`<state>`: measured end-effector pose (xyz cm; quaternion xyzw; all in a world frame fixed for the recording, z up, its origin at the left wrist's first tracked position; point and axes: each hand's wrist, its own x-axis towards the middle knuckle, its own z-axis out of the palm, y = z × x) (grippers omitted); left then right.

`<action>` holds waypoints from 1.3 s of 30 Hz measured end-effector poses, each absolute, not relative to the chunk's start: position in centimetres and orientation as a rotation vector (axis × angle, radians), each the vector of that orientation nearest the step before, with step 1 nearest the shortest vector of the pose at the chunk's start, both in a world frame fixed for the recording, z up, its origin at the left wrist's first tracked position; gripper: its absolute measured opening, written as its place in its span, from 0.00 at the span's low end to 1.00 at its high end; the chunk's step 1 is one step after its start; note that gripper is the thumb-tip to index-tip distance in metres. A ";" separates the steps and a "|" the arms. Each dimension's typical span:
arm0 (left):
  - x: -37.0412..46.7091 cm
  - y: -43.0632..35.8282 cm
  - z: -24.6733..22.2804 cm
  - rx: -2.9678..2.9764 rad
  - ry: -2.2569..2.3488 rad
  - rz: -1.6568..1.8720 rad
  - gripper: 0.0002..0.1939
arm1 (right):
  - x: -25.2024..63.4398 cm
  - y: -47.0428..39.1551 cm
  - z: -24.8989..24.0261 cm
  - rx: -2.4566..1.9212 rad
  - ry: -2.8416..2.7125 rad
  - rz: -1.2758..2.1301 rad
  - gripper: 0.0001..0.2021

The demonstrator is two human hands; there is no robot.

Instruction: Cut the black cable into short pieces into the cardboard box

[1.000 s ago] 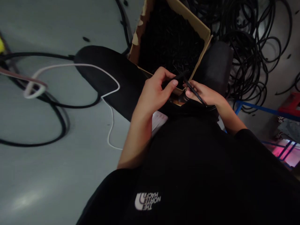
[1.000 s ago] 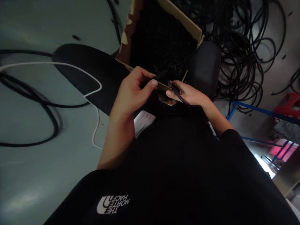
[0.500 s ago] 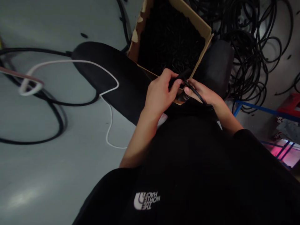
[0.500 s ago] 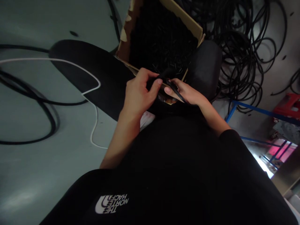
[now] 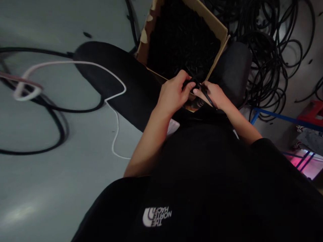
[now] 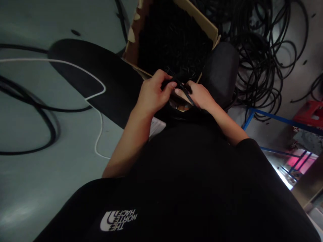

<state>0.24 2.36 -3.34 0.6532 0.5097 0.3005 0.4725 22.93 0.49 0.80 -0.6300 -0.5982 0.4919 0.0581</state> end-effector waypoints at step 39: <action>0.7 1.9 -4.3 0.850 0.996 0.957 0.31 | 26.2 -0.4 -0.7 -1.488 -2.002 1.524 0.31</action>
